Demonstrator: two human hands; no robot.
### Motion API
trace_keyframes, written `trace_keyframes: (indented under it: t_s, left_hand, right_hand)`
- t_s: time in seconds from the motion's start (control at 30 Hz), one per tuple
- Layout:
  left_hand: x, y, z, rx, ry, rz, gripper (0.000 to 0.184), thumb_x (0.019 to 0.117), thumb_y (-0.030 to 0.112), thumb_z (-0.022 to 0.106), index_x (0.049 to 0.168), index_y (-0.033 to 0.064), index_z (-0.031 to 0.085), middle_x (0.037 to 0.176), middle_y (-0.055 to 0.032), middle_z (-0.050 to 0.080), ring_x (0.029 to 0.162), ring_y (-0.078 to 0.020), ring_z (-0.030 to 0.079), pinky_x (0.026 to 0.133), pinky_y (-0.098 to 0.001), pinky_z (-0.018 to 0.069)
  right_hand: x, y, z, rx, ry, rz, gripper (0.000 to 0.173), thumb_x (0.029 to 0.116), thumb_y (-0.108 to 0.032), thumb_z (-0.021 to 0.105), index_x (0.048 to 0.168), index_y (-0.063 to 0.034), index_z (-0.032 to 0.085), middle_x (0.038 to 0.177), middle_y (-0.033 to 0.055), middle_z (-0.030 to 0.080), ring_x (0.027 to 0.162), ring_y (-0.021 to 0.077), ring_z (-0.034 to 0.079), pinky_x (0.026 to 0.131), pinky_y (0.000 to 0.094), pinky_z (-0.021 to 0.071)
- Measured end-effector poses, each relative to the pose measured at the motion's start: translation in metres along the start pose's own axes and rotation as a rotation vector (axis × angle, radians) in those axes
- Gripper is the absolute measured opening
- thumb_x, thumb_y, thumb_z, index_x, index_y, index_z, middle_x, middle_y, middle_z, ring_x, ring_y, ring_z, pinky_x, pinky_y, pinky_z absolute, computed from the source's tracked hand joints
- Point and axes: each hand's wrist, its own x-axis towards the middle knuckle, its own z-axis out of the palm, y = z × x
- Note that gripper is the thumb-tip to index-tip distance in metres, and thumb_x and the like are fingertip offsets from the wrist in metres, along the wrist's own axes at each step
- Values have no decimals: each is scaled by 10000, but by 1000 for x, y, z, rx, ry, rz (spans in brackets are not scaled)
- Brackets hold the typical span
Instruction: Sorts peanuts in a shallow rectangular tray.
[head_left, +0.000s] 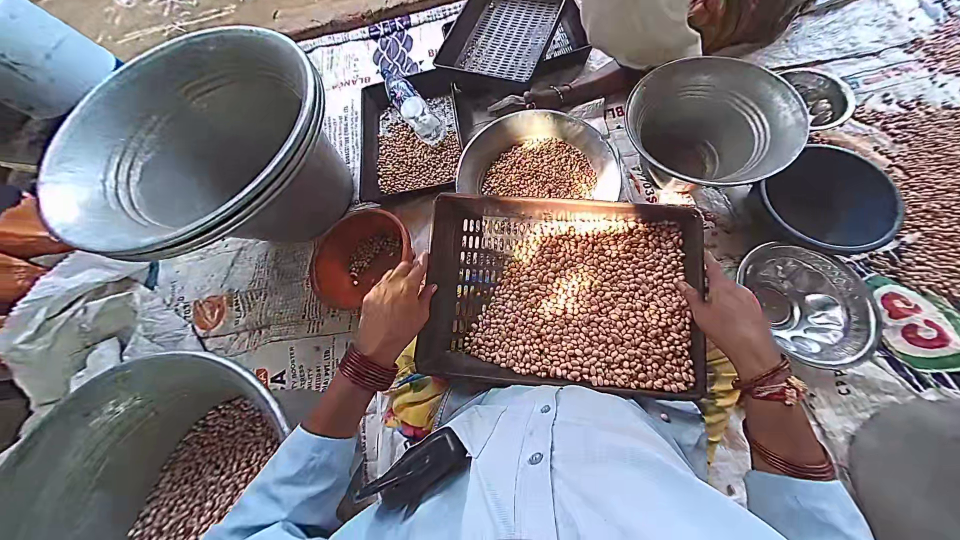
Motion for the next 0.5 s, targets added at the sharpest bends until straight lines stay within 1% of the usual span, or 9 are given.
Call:
trace_keyframes:
  t_s: [0.03, 0.07, 0.1, 0.17, 0.2, 0.27, 0.4, 0.43, 0.5]
  left_hand:
    - [7, 3, 3, -31, 122, 101, 383, 1007, 125, 625, 1377, 23, 631, 1217, -259, 669, 1120, -470, 651, 908, -634, 523]
    - [15, 10, 5, -79, 202, 184, 297, 993, 90, 634, 1280, 28, 678, 1193, -230, 676, 1108, -433, 657, 900, -590, 540]
    - [23, 21, 7, -144, 241, 256, 209, 985, 70, 638, 1176, 34, 713, 1149, -198, 697, 1071, -390, 677, 886, -547, 559]
    - [35, 43, 20, -282, 226, 383, 123, 969, 36, 644, 1037, 29, 746, 1038, -147, 734, 958, -309, 721, 850, -478, 593]
    - [39, 52, 29, -324, 186, 424, 121, 964, 26, 643, 1014, 30, 752, 1019, -133, 746, 927, -286, 736, 839, -466, 604]
    - [46, 68, 47, -352, 108, 461, 145, 964, 16, 626, 1017, 20, 760, 1013, -139, 751, 943, -300, 740, 852, -481, 599]
    - [54, 85, 72, -338, 17, 413, 159, 971, 43, 635, 1069, 19, 757, 1008, -176, 737, 967, -350, 727, 854, -524, 588]
    - [55, 88, 77, -334, 7, 394, 160, 964, 44, 647, 1078, 13, 754, 1005, -189, 730, 970, -365, 721, 856, -533, 585]
    - [55, 93, 82, -310, 0, 351, 169, 963, 36, 644, 1092, 14, 750, 1025, -199, 724, 999, -382, 710, 855, -536, 582]
  right_hand:
    - [-2, -5, -4, -29, 80, -65, 566, 1057, -227, 577, 1568, -52, 408, 1316, 346, 604, 1144, 567, 616, 935, 734, 451]
    - [-4, -11, -7, -25, 153, -145, 458, 1041, -181, 593, 1483, -71, 540, 1293, 313, 633, 1117, 548, 637, 899, 736, 465]
    - [-5, -20, -10, 6, 207, -229, 337, 1028, -139, 610, 1354, -69, 653, 1202, 280, 681, 1054, 508, 670, 857, 713, 491]
    - [-5, -43, -9, 90, 236, -384, 181, 1002, -91, 640, 1134, -74, 763, 1047, 176, 753, 918, 375, 732, 802, 618, 560]
    - [-4, -56, -5, 126, 213, -448, 151, 990, -86, 660, 1084, -76, 778, 1011, 143, 767, 893, 334, 745, 805, 584, 579]
    - [1, -78, 8, 148, 150, -570, 131, 968, -69, 679, 1047, -68, 783, 974, 124, 773, 869, 307, 749, 800, 555, 586]
    - [14, -112, 44, 92, 152, -735, 92, 954, -74, 685, 953, -32, 767, 898, 145, 748, 840, 326, 737, 746, 525, 586]
    - [17, -118, 52, 68, 159, -746, 94, 955, -82, 683, 953, -36, 765, 909, 150, 746, 856, 334, 738, 741, 522, 587]
    - [24, -126, 67, 13, 155, -756, 120, 940, -91, 700, 1027, -45, 769, 946, 164, 737, 881, 354, 730, 728, 517, 584]
